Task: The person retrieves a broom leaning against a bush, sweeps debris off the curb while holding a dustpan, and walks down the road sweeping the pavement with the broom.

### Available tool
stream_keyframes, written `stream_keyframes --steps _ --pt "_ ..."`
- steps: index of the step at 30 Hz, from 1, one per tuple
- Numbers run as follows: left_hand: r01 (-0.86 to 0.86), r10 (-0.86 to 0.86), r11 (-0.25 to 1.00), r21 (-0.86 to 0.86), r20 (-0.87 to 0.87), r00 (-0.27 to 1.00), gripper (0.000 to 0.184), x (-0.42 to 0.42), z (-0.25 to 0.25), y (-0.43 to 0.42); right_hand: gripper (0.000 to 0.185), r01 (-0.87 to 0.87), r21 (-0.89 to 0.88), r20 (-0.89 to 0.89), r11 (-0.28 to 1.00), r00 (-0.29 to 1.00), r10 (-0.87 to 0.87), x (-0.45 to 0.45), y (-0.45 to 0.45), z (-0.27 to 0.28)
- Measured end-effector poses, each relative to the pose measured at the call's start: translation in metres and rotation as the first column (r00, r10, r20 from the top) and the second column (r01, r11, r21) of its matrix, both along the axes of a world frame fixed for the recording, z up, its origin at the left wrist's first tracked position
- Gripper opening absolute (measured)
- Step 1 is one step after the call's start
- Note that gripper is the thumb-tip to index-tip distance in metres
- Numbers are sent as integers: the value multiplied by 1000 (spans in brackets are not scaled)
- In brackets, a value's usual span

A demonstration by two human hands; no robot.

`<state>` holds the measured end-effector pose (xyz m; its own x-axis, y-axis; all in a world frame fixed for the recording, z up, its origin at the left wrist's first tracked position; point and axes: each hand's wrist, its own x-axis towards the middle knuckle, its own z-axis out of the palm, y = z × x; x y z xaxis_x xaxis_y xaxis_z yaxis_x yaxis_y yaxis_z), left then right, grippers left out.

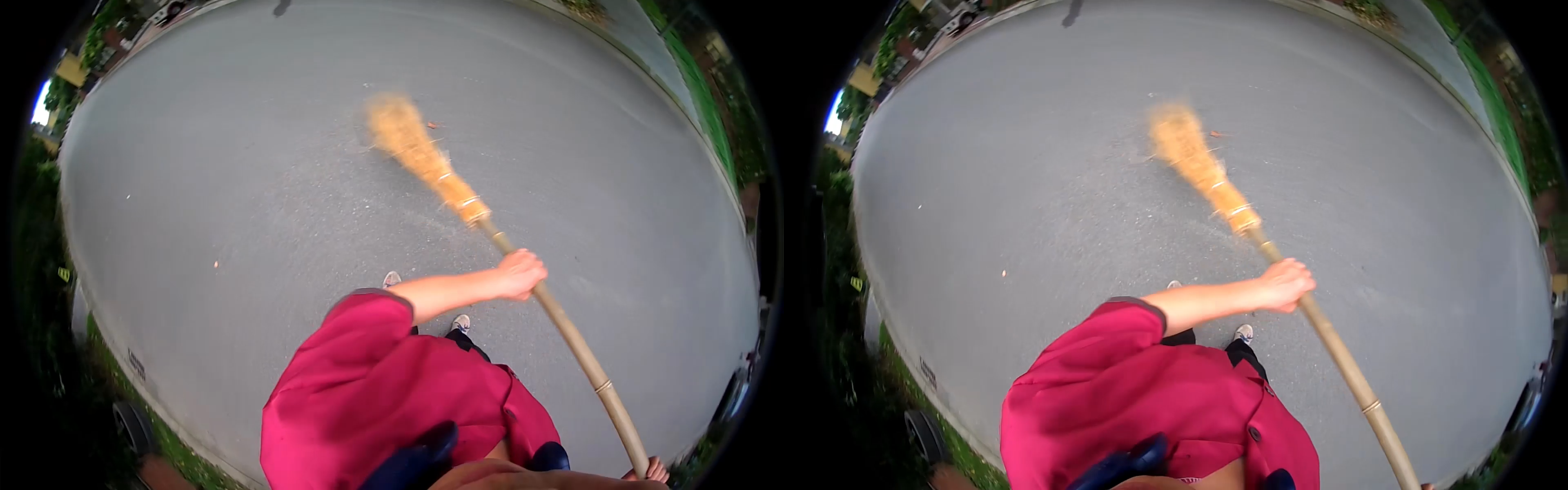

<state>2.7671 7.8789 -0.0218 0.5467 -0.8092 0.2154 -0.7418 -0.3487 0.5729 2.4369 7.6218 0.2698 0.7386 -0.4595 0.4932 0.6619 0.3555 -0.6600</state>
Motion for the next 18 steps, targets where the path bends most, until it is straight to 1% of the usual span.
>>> stream_keyframes --steps 1,3,5,7,8,9,10,11,12,13,14,15,16,17,18 --pt "56 -53 997 -43 61 997 10 23 -12 -22 36 58 -67 15 996 998 -57 10 27 -2" --pt "133 -132 991 -10 60 989 8 69 -41 -49 36 146 -177 20 973 989 -145 39 79 -11" --pt "170 -171 985 25 44 984 8 84 -82 -38 36 217 -247 23 944 976 -219 69 125 -30" --pt "133 -133 990 47 2 991 8 101 -121 -6 37 233 -295 8 927 970 -242 106 156 -39" --pt "70 -69 997 16 -30 997 9 97 -135 21 37 216 -304 -3 928 974 -227 123 159 -36" --pt "9 -10 999 -42 -40 999 10 67 -77 -5 37 205 -304 12 931 977 -211 113 131 -4" --pt "-73 68 994 -86 -60 996 11 57 -61 6 37 167 -292 -5 942 984 -176 122 119 6" --pt "-168 162 983 -73 -87 983 12 55 -63 35 37 122 -270 -30 955 990 -135 138 112 9" --pt "-272 265 960 -61 -109 958 14 44 -43 64 37 65 -237 -59 969 995 -81 152 101 14" --pt "-376 367 925 -49 -130 921 15 44 -48 101 38 6 -207 -94 978 995 -26 176 97 10" --pt "-519 510 853 -58 -127 851 16 30 -54 130 38 -57 -159 -155 986 987 32 197 91 3" --pt "-655 646 752 -69 -116 754 18 8 -56 161 38 -120 -103 -209 987 973 96 217 91 -2" --pt "-762 755 648 -6 -131 643 18 -26 -53 208 38 -197 -43 -302 980 937 175 238 105 -7" --pt "-832 831 551 69 -134 540 18 -54 -62 239 38 -252 45 -423 967 872 247 264 117 -29" --pt "-875 885 457 160 -176 430 18 -101 -62 257 38 -326 132 -540 936 768 344 278 124 -49"
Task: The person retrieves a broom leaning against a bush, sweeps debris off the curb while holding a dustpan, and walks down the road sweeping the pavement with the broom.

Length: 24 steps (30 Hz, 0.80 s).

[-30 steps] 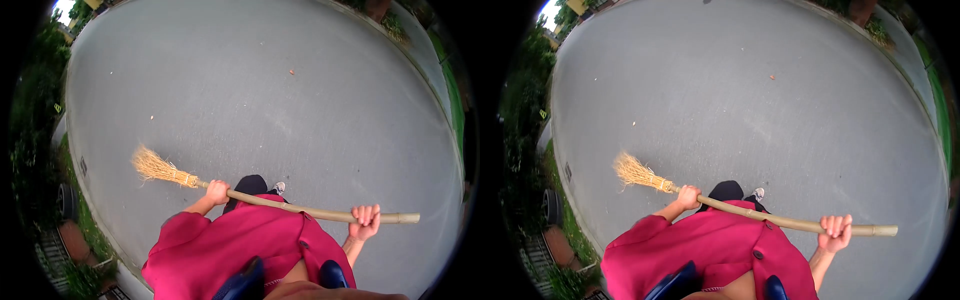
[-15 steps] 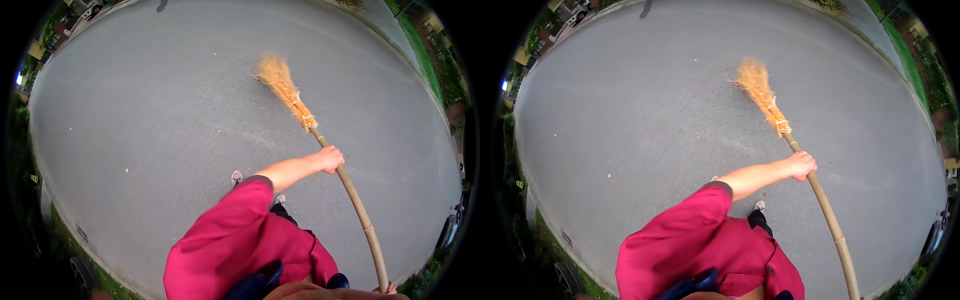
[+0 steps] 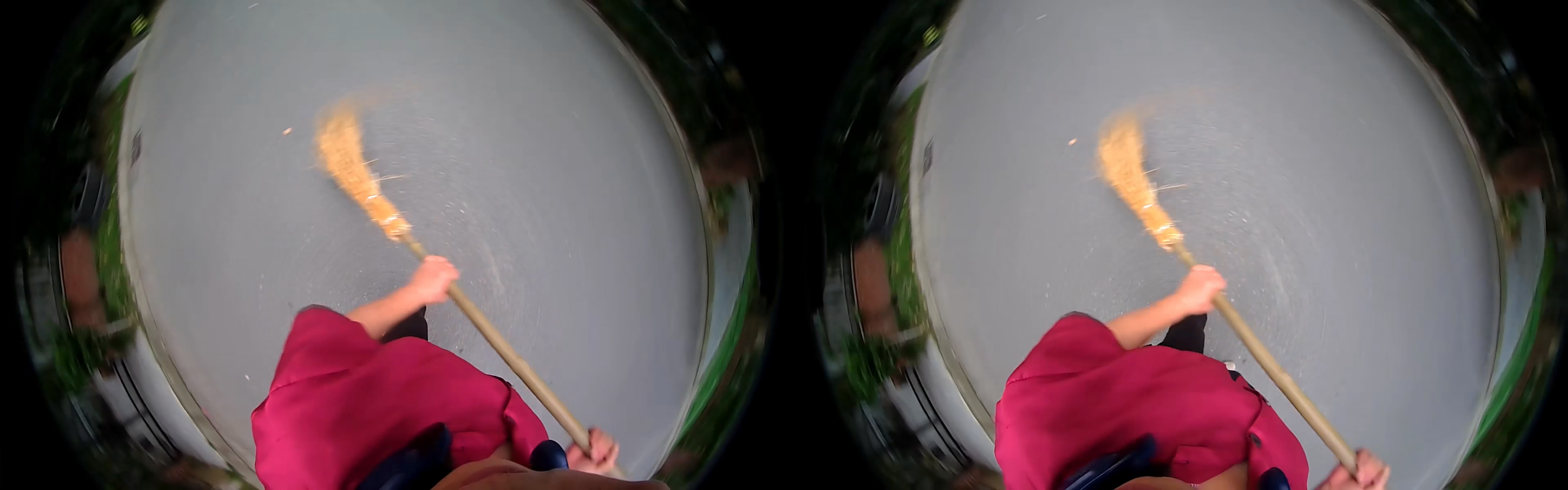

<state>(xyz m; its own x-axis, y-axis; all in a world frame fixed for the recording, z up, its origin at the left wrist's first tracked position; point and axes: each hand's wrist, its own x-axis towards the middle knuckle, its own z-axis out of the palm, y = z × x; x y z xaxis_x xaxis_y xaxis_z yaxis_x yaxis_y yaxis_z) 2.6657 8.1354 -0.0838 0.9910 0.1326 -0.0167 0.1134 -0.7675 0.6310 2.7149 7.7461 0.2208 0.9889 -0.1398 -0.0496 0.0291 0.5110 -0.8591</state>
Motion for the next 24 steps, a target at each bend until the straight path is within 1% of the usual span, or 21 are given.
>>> stream_keyframes --steps 1,2,3,4,5,6,7,8,9,10,11,12,13,14,17,18,19,20,21,22,24 --pt "-107 109 988 109 -10 994 17 -43 -17 20 35 -109 43 -100 993 989 112 8 19 -27" --pt "-135 172 973 188 -198 965 21 -88 -47 57 32 -320 104 -127 942 935 331 15 60 -53" --pt "-166 233 950 263 -249 940 19 -128 -64 98 23 -547 56 -140 835 824 549 21 93 -81" --pt "-275 377 907 319 -323 868 17 -154 -45 126 22 -672 46 -65 739 736 674 19 128 -85" --pt "-418 510 836 355 -223 831 17 -173 -33 155 22 -780 18 -13 625 625 780 26 176 -78" --pt "-545 635 734 406 -123 763 16 -202 16 121 22 -828 27 40 560 560 827 34 147 -44" --pt "-620 695 670 408 -52 717 17 -201 14 71 23 -875 19 103 484 483 870 56 99 -63" --pt "-706 762 589 393 18 647 17 -228 36 75 23 -923 -4 160 384 379 912 47 123 -52" --pt "-765 805 530 365 66 589 17 -258 53 65 23 -938 -29 182 344 334 925 33 131 -47" --pt "-818 841 469 333 113 529 17 -292 53 64 23 -950 -22 197 311 301 933 15 149 -48" --pt "-859 859 401 317 196 474 15 -318 50 53 23 -961 -7 211 275 268 940 5 160 -44" --pt "-886 864 334 321 272 424 14 -292 40 52 23 -970 31 222 243 243 944 53 187 -57" --pt "-914 880 257 314 315 356 12 -317 34 4 23 -986 42 270 161 166 948 45 172 -56" --pt "-934 886 194 300 355 298 12 -321 33 -26 24 -995 46 314 91 101 944 51 178 -47" --pt "-972 969 3 234 241 61 15 -348 44 -134 27 -981 122 373 -148 -93 923 54 212 -40" --pt "-973 980 -66 221 195 -23 16 -360 52 -166 28 -961 149 388 -232 -159 908 43 231 -32" --pt "-964 977 -146 223 185 -105 16 -365 55 -195 31 -928 219 376 -301 -205 904 35 255 -30" --pt "-949 965 -229 218 179 -192 17 -375 55 -224 31 -879 242 381 -410 -302 874 12 279 -26" --pt "-914 943 -333 233 97 -319 11 -393 50 -262 31 -820 266 385 -506 -391 836 -24 290 -31" --pt "-871 901 -423 249 18 -433 12 -416 45 -295 32 -756 286 391 -588 -468 792 -67 299 -30" --pt "-744 754 -614 263 -84 -652 13 -478 18 -352 31 -611 263 316 -747 -677 665 -186 317 -27"
